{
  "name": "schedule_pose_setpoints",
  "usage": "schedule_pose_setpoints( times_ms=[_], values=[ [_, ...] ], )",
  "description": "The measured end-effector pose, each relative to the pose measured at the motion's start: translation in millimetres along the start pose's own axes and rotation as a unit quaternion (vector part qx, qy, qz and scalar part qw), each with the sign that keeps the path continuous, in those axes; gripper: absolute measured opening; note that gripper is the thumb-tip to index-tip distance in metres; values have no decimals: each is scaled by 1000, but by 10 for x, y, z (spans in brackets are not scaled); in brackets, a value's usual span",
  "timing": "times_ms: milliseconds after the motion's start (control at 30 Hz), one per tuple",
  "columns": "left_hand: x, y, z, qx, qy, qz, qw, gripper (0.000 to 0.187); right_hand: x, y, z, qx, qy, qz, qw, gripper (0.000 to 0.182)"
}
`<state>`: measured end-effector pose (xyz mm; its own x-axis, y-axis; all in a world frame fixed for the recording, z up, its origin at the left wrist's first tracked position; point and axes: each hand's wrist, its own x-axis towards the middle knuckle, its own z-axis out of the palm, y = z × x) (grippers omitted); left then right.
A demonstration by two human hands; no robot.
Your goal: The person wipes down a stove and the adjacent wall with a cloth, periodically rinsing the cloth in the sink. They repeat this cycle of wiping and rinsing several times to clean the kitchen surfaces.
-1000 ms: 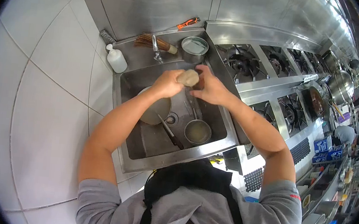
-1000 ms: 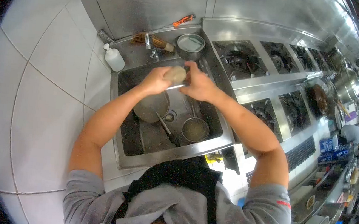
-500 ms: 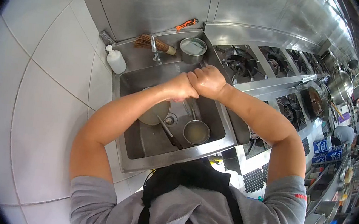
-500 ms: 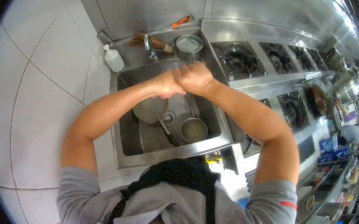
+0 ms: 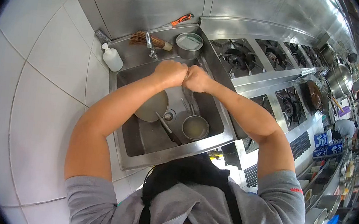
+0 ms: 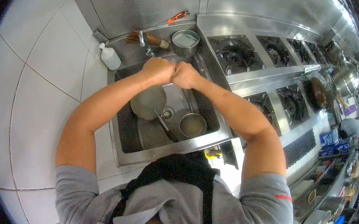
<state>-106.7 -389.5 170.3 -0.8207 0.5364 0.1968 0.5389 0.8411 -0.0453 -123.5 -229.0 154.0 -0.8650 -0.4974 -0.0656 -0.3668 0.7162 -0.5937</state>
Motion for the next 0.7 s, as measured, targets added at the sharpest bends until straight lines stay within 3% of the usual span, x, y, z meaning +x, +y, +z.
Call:
schedule_pose_setpoints(
  times_ms=[33, 100, 133, 200, 233, 300, 333, 400, 500, 567, 633, 700],
  values=[
    [16, -37, 27, 0, -1, 0, 1000, 25, 5, 25, 41, 1, 0, 0, 1000, 24],
    [9, -50, 12, 50, 9, 43, 998, 19, -11, 79, 144, 210, 5, -22, 977, 17],
    [6, -56, 6, 49, 5, 44, 998, 19, -15, 117, 183, 213, 4, -19, 977, 17],
    [26, -86, 16, 92, 27, 86, 992, 17, -55, 96, 182, 388, -86, 67, 915, 4],
    [27, -104, 25, 89, 24, 88, 992, 17, -87, 80, 202, 391, -86, 71, 914, 4],
    [55, -168, 44, 116, 105, 162, 974, 17, -133, 31, 222, 526, -104, 99, 838, 19],
    [71, -194, 63, 112, 100, 162, 975, 17, -153, 17, 226, 528, -106, 103, 836, 19],
    [98, -215, 22, 140, 142, 204, 958, 18, -178, 0, 225, 628, -160, 124, 752, 30],
    [118, -225, -19, 146, 173, 232, 946, 17, -270, -60, 177, 667, -180, 123, 713, 35],
    [133, -231, -42, 153, 182, 237, 942, 17, -325, -74, 167, 670, -188, 123, 707, 35],
    [166, -240, -61, 169, 213, 268, 924, 16, -344, -53, 185, 737, -238, 95, 625, 33],
    [189, -217, -159, 173, 225, 275, 919, 16, -378, -73, 166, 753, -246, 94, 603, 31]
  ],
)
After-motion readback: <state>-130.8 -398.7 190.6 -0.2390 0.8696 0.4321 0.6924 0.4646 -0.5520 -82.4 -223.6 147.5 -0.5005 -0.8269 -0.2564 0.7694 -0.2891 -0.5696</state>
